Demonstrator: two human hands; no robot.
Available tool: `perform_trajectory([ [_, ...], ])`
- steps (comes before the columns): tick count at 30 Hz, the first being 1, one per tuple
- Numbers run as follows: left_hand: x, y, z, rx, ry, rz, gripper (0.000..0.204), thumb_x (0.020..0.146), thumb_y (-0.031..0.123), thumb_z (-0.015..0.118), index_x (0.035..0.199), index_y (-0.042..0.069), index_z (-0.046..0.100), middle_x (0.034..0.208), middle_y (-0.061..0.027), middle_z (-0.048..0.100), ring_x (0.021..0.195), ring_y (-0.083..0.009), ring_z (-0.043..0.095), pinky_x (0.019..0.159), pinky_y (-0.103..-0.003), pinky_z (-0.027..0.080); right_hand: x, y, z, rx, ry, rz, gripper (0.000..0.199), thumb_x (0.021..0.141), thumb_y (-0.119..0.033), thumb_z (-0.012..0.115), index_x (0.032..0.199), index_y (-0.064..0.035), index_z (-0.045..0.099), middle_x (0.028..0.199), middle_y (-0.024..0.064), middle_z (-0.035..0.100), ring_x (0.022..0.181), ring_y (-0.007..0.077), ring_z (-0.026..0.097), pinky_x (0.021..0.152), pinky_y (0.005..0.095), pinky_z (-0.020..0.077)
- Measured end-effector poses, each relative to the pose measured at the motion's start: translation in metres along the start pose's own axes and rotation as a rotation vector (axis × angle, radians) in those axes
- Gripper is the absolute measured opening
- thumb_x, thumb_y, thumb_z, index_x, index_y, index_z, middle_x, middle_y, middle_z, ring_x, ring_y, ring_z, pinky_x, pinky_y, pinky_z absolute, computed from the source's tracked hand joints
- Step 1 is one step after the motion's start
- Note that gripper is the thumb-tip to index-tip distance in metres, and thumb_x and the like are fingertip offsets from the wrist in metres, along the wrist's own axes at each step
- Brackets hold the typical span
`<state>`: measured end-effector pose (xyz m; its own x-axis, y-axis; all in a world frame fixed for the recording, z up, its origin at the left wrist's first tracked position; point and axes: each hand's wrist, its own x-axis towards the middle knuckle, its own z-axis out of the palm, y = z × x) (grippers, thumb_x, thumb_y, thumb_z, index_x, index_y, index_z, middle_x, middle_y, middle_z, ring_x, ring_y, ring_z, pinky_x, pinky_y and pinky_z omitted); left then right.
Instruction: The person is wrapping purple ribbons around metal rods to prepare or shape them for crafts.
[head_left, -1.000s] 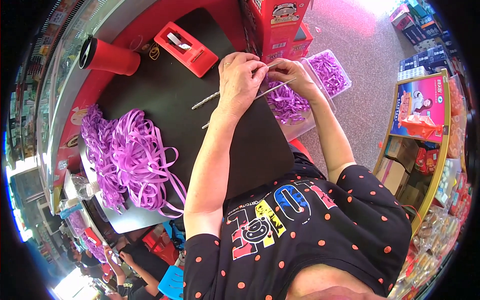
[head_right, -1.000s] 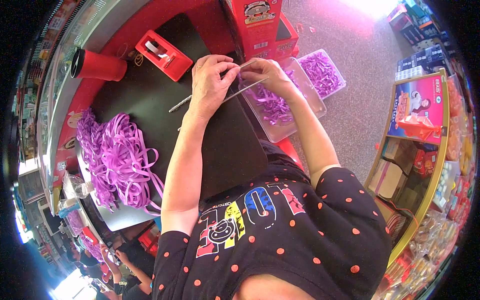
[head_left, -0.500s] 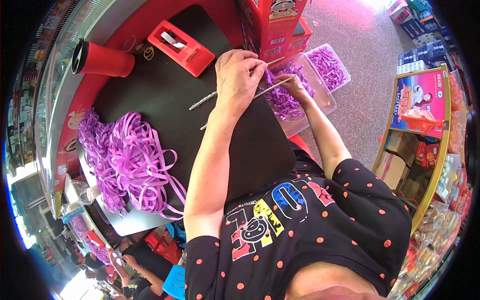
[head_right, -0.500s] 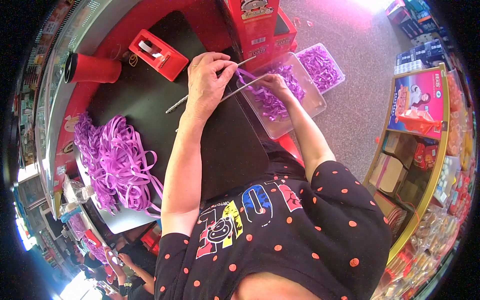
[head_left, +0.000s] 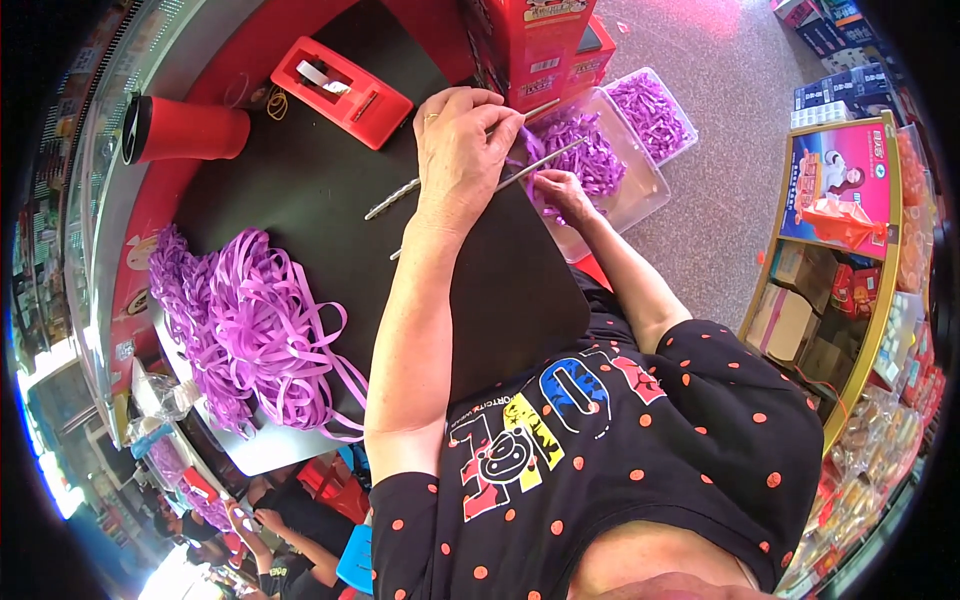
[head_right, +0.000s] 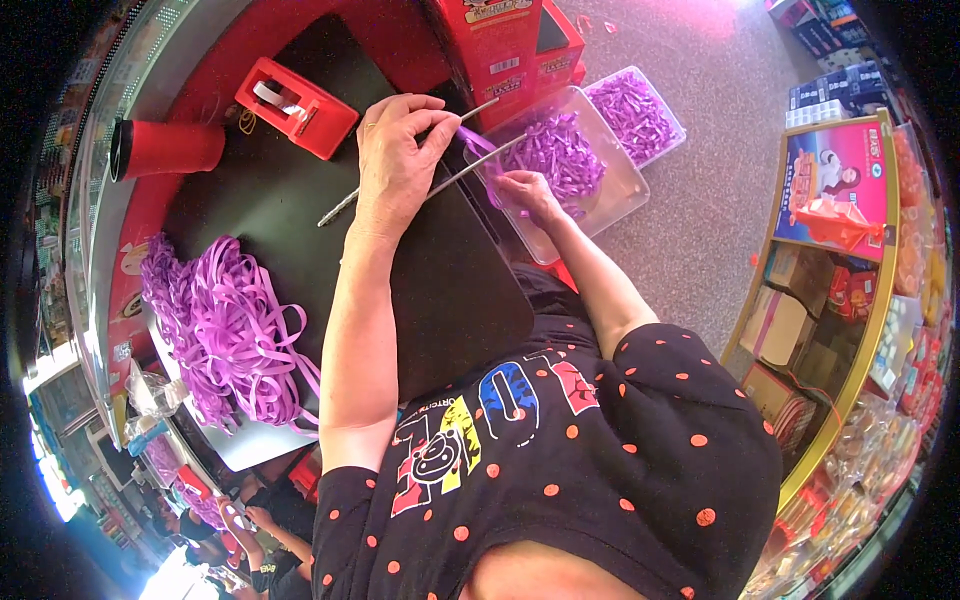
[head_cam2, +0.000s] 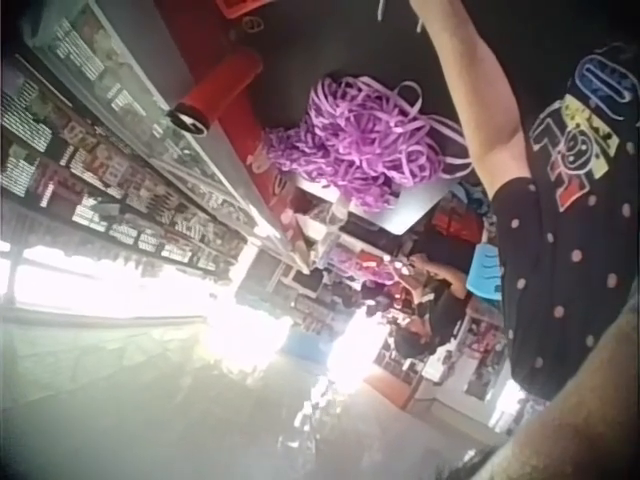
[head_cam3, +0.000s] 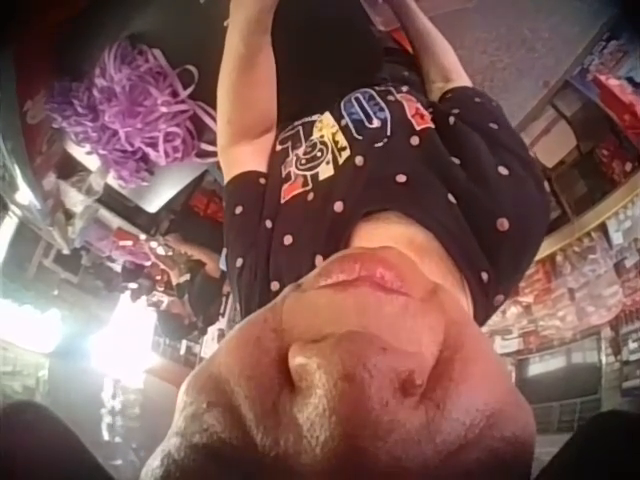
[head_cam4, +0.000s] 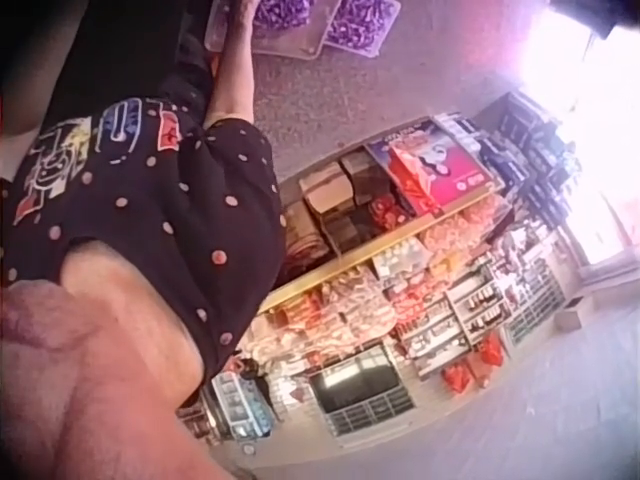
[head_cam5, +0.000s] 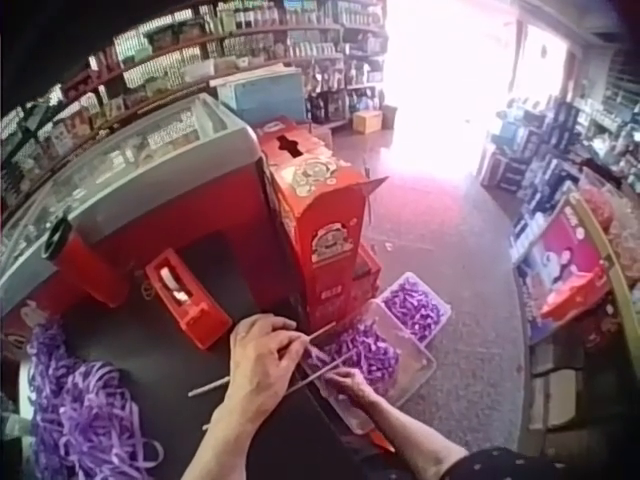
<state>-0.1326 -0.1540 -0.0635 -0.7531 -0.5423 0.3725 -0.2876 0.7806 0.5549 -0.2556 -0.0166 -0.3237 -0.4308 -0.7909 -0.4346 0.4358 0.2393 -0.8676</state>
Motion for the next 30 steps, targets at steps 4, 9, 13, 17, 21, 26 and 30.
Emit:
perform_trajectory([
  [4, 0.001, 0.002, 0.001, 0.005, -0.005, 0.002, 0.018, 0.083, 0.024, 0.066, 0.089, 0.009, 0.072, 0.104, -0.0021, 0.064, 0.108, -0.0239, 0.051, 0.096, -0.038, 0.036, -0.003, -0.02, 0.002, 0.19, -0.063, 0.108, 0.025, 0.089, -0.026, 0.064, 0.099, -0.0038, 0.069, 0.081, -0.0002, 0.065, 0.06, 0.0046, 0.05, 0.057, 0.0193, 0.0411],
  [9, 0.0, 0.0, 0.0, -0.004, 0.001, 0.01, 0.018, 0.083, 0.024, 0.066, 0.089, 0.009, 0.072, 0.103, -0.0021, 0.064, 0.107, -0.0241, 0.051, 0.096, -0.038, 0.035, -0.005, -0.052, 0.006, 0.488, -0.109, 0.107, 0.023, 0.091, -0.018, 0.058, 0.105, 0.0004, 0.063, 0.099, 0.0098, 0.068, 0.078, 0.0126, 0.064, 0.066, 0.0215, 0.0494],
  [13, 0.0, 0.0, 0.001, 0.004, 0.0, 0.013, 0.018, 0.083, 0.024, 0.066, 0.089, 0.008, 0.072, 0.103, -0.0021, 0.064, 0.107, -0.0241, 0.052, 0.096, -0.038, 0.035, 0.002, -0.05, 0.002, 0.437, -0.074, 0.083, 0.02, 0.091, -0.016, 0.059, 0.102, 0.0003, 0.063, 0.095, 0.0102, 0.069, 0.075, 0.0136, 0.065, 0.066, 0.0241, 0.0519],
  [17, 0.001, 0.0, 0.002, -0.008, 0.022, 0.021, 0.016, 0.081, 0.023, 0.067, 0.086, 0.009, 0.072, 0.099, -0.001, 0.064, 0.106, -0.0235, 0.052, 0.096, -0.039, 0.035, 0.018, -0.032, -0.007, 0.215, -0.007, 0.078, 0.023, 0.087, -0.021, 0.064, 0.099, -0.0022, 0.066, 0.088, 0.0077, 0.068, 0.068, 0.0122, 0.063, 0.06, 0.0241, 0.0504],
  [21, 0.001, 0.0, 0.004, -0.023, 0.044, 0.022, 0.014, 0.08, 0.023, 0.068, 0.083, 0.01, 0.073, 0.096, 0.0001, 0.064, 0.104, -0.023, 0.052, 0.096, -0.039, 0.034, 0.036, -0.014, -0.012, -0.021, 0.096, 0.003, 0.024, 0.084, -0.022, 0.068, 0.096, -0.002, 0.068, 0.082, 0.006, 0.068, 0.065, 0.0131, 0.062, 0.057, 0.0257, 0.0498],
  [26, 0.001, -0.001, 0.003, -0.018, 0.038, 0.015, 0.014, 0.08, 0.023, 0.068, 0.083, 0.01, 0.073, 0.096, -0.0001, 0.064, 0.105, -0.0228, 0.052, 0.096, -0.039, 0.034, 0.028, -0.02, 0.002, -0.44, 0.237, 0.005, 0.022, 0.078, -0.019, 0.07, 0.091, -0.0025, 0.071, 0.078, 0.0068, 0.069, 0.068, 0.0141, 0.065, 0.063, 0.0281, 0.0515],
  [30, 0.002, 0.001, 0.004, -0.008, 0.043, 0.032, 0.014, 0.08, 0.023, 0.068, 0.084, 0.01, 0.072, 0.097, -0.0004, 0.064, 0.104, -0.0228, 0.052, 0.095, -0.039, 0.035, 0.034, 0.016, -0.005, -0.562, 0.168, -0.113, 0.023, 0.072, -0.02, 0.073, 0.087, -0.0025, 0.07, 0.08, 0.0091, 0.07, 0.074, 0.0149, 0.066, 0.069, 0.0292, 0.0512],
])
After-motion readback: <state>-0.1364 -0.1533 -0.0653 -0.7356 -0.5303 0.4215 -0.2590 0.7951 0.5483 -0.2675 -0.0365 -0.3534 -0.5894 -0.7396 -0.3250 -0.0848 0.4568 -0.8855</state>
